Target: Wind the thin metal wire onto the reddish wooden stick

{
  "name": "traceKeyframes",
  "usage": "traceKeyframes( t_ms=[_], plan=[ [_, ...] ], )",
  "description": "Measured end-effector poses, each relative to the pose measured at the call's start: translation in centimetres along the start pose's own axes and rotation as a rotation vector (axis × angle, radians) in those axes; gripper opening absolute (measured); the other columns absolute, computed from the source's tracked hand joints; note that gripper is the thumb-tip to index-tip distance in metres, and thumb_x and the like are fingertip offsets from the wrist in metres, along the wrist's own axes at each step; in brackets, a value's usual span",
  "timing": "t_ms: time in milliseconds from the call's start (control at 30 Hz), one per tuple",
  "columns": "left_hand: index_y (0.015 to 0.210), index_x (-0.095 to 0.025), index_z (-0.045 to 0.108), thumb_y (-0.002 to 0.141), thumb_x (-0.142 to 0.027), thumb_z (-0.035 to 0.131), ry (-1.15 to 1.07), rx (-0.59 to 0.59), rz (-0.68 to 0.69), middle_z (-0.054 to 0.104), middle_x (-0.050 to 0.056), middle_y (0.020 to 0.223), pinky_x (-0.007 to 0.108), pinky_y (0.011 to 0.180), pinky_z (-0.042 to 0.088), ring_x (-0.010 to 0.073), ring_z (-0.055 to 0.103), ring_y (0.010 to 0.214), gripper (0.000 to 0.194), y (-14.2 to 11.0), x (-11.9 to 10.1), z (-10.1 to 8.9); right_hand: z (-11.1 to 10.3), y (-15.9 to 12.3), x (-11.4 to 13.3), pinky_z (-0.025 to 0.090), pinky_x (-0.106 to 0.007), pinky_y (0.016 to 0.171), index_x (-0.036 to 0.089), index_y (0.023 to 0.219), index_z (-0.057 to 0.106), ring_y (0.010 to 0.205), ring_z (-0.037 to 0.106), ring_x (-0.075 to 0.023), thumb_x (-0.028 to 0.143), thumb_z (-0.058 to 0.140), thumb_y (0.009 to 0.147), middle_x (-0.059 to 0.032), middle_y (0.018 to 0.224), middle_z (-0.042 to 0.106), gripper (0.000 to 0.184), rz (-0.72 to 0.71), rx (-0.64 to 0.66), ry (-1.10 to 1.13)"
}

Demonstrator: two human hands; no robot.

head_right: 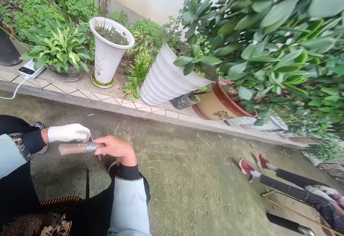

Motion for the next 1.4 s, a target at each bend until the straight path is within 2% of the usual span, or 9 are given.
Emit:
traceKeyframes(
  t_ms=[133, 233, 500, 600, 700, 867, 1067, 1233, 1400],
  plan=[
    [0.079, -0.012, 0.056, 0.088, -0.049, 0.047, -0.202, 0.020, -0.033, 0.054, 0.002, 0.070, 0.020, 0.050, 0.033, 0.0097, 0.040, 0.055, 0.039, 0.5, 0.6, 1.2, -4.0, -1.6, -0.5, 0.036, -0.021, 0.056, 0.014, 0.083, 0.060, 0.057, 0.044, -0.0081, 0.039, 0.065, 0.076, 0.0029, 0.067, 0.052, 0.027, -0.089, -0.393, 0.268],
    [0.075, -0.013, 0.056, 0.090, -0.044, 0.046, -0.115, 0.086, -0.036, 0.053, 0.001, 0.068, 0.019, 0.052, 0.032, 0.0093, 0.039, 0.055, 0.036, 0.7, 0.1, 2.2, -4.7, -1.4, -1.7, 0.034, -0.021, 0.054, 0.015, 0.076, 0.054, 0.055, 0.042, -0.0076, 0.038, 0.063, 0.076, 0.0035, 0.065, 0.050, 0.025, -0.050, -0.476, 0.280],
    [0.074, -0.013, 0.059, 0.091, -0.025, 0.044, 0.224, 0.122, 0.001, 0.058, 0.001, 0.069, 0.021, 0.061, 0.036, 0.0119, 0.047, 0.062, 0.026, 0.9, -0.1, 3.0, -5.2, -0.6, -4.0, 0.030, -0.023, 0.055, 0.017, 0.074, 0.058, 0.059, 0.047, -0.0111, 0.036, 0.055, 0.080, 0.0015, 0.062, 0.053, 0.020, 0.336, -0.562, -0.329],
    [0.072, -0.014, 0.061, 0.088, -0.022, 0.047, 0.417, 0.139, -0.039, 0.057, 0.000, 0.064, 0.022, 0.054, 0.030, 0.0111, 0.042, 0.055, 0.023, 0.8, 0.8, 3.6, -3.7, 0.8, -4.8, 0.029, -0.024, 0.054, 0.016, 0.076, 0.062, 0.064, 0.050, -0.0131, 0.038, 0.057, 0.079, -0.0045, 0.075, 0.062, 0.022, 0.504, -0.425, -0.576],
    [0.067, -0.014, 0.059, 0.086, -0.021, 0.048, 0.547, 0.157, -0.068, 0.052, -0.001, 0.059, 0.024, 0.051, 0.024, 0.0097, 0.035, 0.051, 0.023, 0.5, 0.7, 3.4, -0.8, 2.3, -5.7, 0.030, -0.024, 0.053, 0.016, 0.074, 0.064, 0.063, 0.052, -0.0136, 0.033, 0.063, 0.075, -0.0052, 0.075, 0.063, 0.018, 0.546, -0.103, -0.617],
    [0.076, -0.011, 0.058, 0.089, -0.028, 0.048, 0.052, 0.235, -0.010, 0.054, 0.000, 0.069, 0.021, 0.059, 0.033, 0.0104, 0.041, 0.061, 0.024, 0.4, -1.2, 2.6, 1.9, 0.4, -2.0, 0.036, -0.020, 0.055, 0.015, 0.086, 0.065, 0.059, 0.051, -0.0093, 0.036, 0.066, 0.076, 0.0023, 0.067, 0.057, 0.024, 0.118, 0.202, -0.115],
    [0.080, -0.009, 0.057, 0.090, -0.041, 0.048, -0.286, 0.065, -0.092, 0.050, 0.000, 0.068, 0.020, 0.050, 0.029, 0.0080, 0.035, 0.053, 0.036, 1.1, -0.1, 1.7, -5.7, -4.0, -0.2, 0.037, -0.022, 0.055, 0.015, 0.082, 0.057, 0.055, 0.042, -0.0079, 0.045, 0.064, 0.078, 0.0019, 0.067, 0.051, 0.031, -0.194, -0.537, 0.347],
    [0.078, -0.010, 0.060, 0.091, -0.030, 0.046, 0.049, 0.177, -0.049, 0.056, 0.001, 0.071, 0.020, 0.060, 0.034, 0.0099, 0.044, 0.062, 0.028, 1.1, -0.4, 3.5, -6.7, -2.4, -3.5, 0.036, -0.024, 0.058, 0.017, 0.090, 0.060, 0.061, 0.048, -0.0118, 0.038, 0.055, 0.083, -0.0007, 0.070, 0.057, 0.023, 0.201, -0.755, -0.097],
    [0.071, -0.011, 0.060, 0.087, -0.022, 0.046, 0.246, 0.216, -0.055, 0.054, -0.001, 0.064, 0.020, 0.056, 0.031, 0.0094, 0.042, 0.058, 0.024, 0.9, -0.4, 3.1, -2.7, 0.6, -5.7, 0.032, -0.026, 0.056, 0.017, 0.079, 0.067, 0.070, 0.055, -0.0170, 0.034, 0.061, 0.077, -0.0082, 0.081, 0.066, 0.018, 0.557, -0.243, -0.647]
  ],
)
Point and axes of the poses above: each hand's wrist, its own y-axis towards the middle knuckle, its own z-axis out of the palm, x = y × z, the point moved 8 cm from there along y, towards the middle knuckle
